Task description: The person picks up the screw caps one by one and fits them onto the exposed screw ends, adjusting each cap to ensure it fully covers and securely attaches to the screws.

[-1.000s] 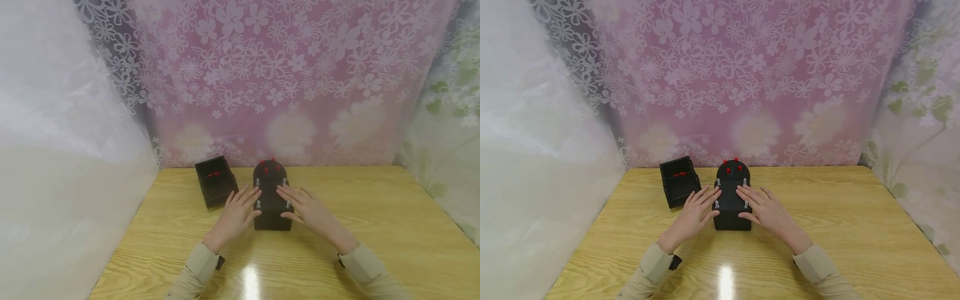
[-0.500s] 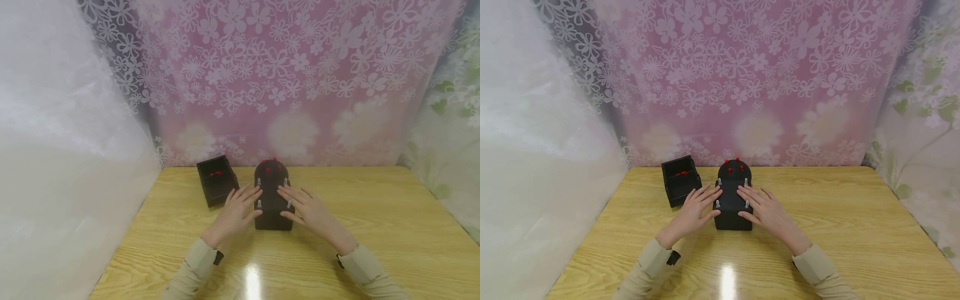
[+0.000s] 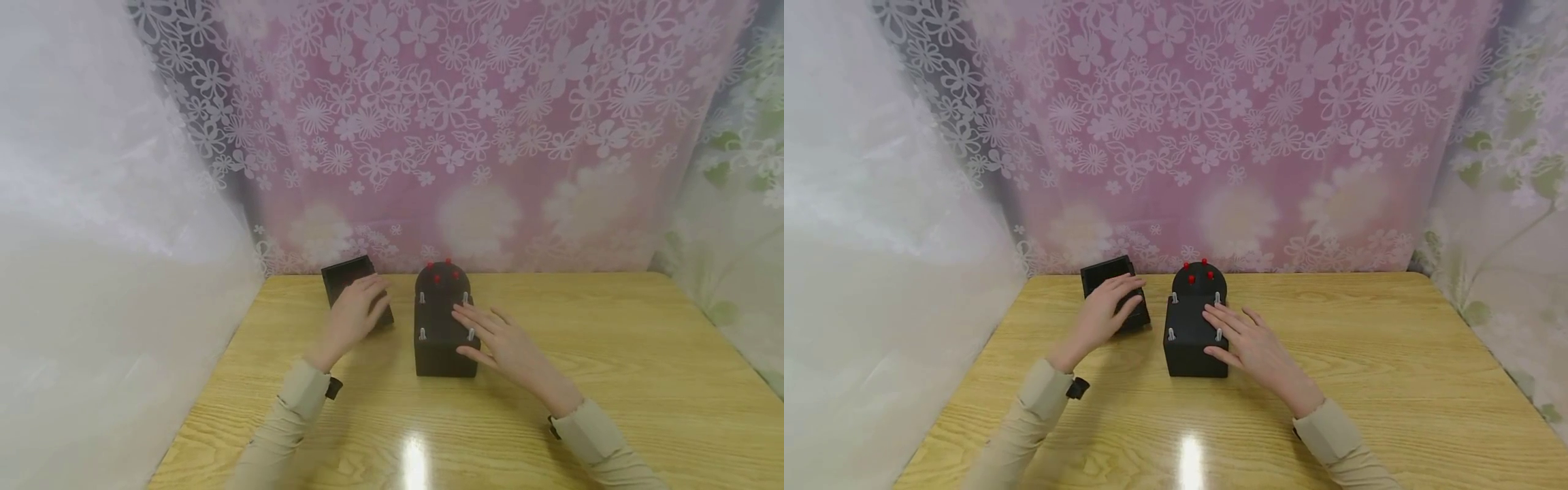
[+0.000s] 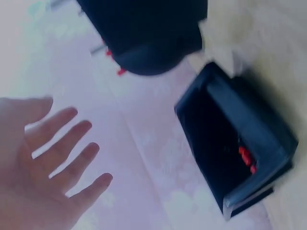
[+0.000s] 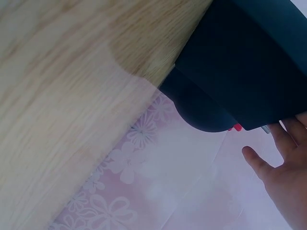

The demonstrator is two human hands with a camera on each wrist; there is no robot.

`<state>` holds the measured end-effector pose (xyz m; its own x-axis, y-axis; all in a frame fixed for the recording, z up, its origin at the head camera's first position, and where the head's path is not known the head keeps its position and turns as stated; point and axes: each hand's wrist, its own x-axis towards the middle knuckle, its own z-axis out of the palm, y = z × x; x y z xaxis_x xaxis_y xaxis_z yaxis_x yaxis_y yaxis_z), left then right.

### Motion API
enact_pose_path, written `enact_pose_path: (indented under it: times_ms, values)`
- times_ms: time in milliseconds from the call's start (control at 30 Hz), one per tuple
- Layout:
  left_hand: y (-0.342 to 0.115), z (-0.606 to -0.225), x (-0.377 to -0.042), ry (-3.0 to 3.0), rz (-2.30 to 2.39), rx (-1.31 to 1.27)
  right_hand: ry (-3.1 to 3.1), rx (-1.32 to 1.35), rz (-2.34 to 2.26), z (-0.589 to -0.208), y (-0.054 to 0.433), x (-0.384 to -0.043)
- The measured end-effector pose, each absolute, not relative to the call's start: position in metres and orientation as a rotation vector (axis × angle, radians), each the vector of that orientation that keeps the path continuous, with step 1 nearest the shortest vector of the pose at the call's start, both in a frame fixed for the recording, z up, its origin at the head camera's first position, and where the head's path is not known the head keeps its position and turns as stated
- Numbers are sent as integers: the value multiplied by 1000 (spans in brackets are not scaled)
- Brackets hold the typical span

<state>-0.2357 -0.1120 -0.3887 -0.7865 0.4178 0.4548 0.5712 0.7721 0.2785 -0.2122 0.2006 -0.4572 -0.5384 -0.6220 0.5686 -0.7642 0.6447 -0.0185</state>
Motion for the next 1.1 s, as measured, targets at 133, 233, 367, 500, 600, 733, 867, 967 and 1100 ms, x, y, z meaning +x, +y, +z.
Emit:
enact_pose_path:
  times_ms: [133, 233, 367, 500, 600, 733, 867, 967, 1100]
  values:
    - [-123, -378, -256, -2571, -609, -612, -2360, 1081, 365, -457, 202, -212]
    - [-130, -373, -273, -2578, -602, -544, -2354, 1082, 376, -457, 202, -212]
    - [-138, -369, -296, -2643, -542, -496, -2336, 1082, 379, -456, 201, -212]
    - [-142, -371, -314, -2719, -530, -481, -2330, 1079, 368, -456, 201, -212]
    - [-143, -374, -325, -2755, -530, -475, -2329, 1074, 359, -456, 201, -211]
    - [-143, -381, -339, -2794, -476, -450, -2341, 1061, 345, -456, 200, -210]
    - [-144, -392, -353, -2837, -408, -421, -2357, 1049, 336, -455, 200, -209]
    - [-145, -402, -363, -2876, -378, -408, -2363, 1040, 336, -456, 200, -208]
    - [-144, -413, -369, -2978, -391, -359, -2362, 1039, 346, -455, 199, -208]
